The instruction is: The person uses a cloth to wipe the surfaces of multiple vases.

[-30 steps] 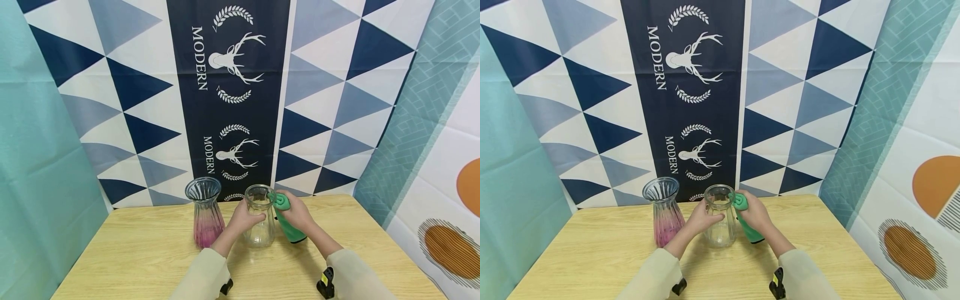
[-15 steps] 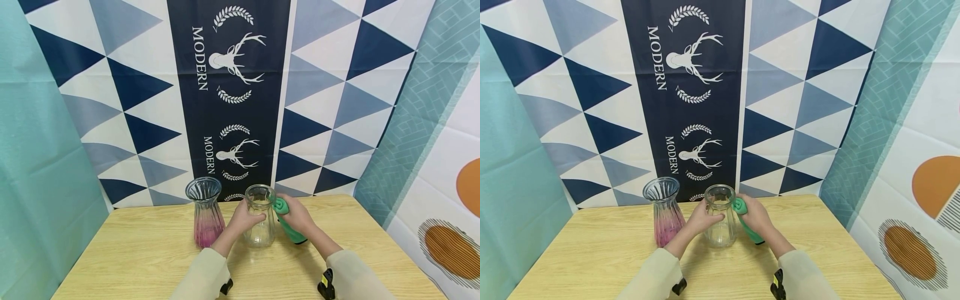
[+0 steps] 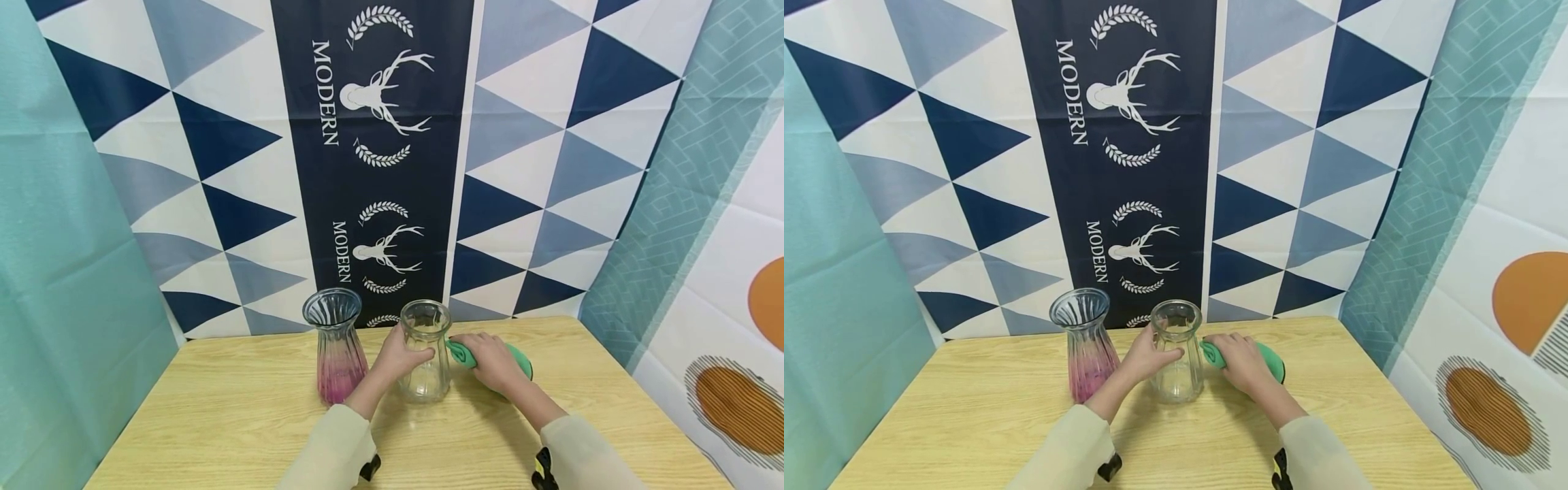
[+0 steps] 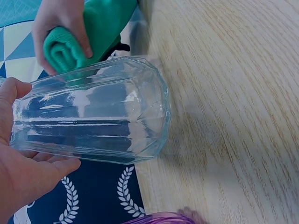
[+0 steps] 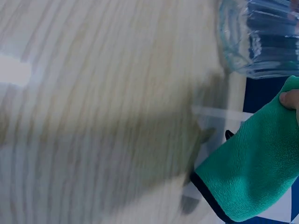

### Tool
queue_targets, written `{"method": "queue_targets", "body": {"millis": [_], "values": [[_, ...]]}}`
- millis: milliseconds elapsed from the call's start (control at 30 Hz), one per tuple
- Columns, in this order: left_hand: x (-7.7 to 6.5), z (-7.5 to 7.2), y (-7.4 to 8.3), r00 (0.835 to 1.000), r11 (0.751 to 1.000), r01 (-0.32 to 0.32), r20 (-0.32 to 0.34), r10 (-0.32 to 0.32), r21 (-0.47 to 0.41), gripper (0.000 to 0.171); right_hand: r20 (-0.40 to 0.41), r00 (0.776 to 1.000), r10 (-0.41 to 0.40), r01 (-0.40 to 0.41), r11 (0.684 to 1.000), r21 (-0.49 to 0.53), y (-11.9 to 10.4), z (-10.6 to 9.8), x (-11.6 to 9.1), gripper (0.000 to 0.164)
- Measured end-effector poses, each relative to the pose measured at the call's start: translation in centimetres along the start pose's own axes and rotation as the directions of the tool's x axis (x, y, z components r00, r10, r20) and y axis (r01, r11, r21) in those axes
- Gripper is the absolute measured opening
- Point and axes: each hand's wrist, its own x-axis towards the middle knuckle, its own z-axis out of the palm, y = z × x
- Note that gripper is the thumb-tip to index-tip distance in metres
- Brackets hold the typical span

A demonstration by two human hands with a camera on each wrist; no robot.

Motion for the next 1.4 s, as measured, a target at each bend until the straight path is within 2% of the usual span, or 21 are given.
{"method": "queue_targets", "body": {"millis": [167, 333, 500, 700, 967, 1200, 1400], "values": [[-0.1, -0.1, 0.1, 1.0, 1.0, -0.011, 0.004, 0.011, -0.005, 0.063, 0.006, 0.998, -0.063, 0.064, 0.994, -0.094, 0.5, 0.5, -0.8, 0.054], [-0.1, 0.0, 0.1, 1.0, 1.0, -0.009, 0.007, 0.009, 0.001, 0.064, 0.051, 0.992, -0.118, 0.125, 0.977, -0.174, 0.8, 1.7, -1.9, 0.046], [-0.2, 0.1, 0.1, 1.0, 1.0, -0.005, 0.01, 0.005, 0.004, 0.065, 0.092, 0.988, -0.126, 0.141, 0.974, -0.176, 0.3, 2.5, -2.9, 0.045], [-0.3, 0.0, 0.1, 1.0, 1.0, -0.001, 0.009, 0.001, 0.001, 0.066, 0.169, 0.984, -0.048, 0.067, 0.992, -0.105, -0.6, 3.2, -3.4, 0.047], [-0.4, 0.0, 0.0, 1.0, 1.0, 0.013, 0.009, -0.013, 0.027, 0.066, 0.14, 0.987, 0.08, -0.082, 0.997, 0.011, -1.6, 4.1, -3.9, 0.055], [-0.6, -0.2, -0.1, 1.0, 0.999, 0.002, -0.013, -0.001, 0.035, 0.07, 0.147, 0.984, 0.096, -0.1, 0.995, 0.02, -1.9, 3.8, -4.1, 0.056], [-0.8, -0.3, -0.4, 0.999, 0.998, 0.045, -0.021, -0.044, 0.052, 0.076, 0.167, 0.978, 0.125, -0.129, 0.992, 0.013, -2.1, 3.5, -4.2, 0.059]]}}
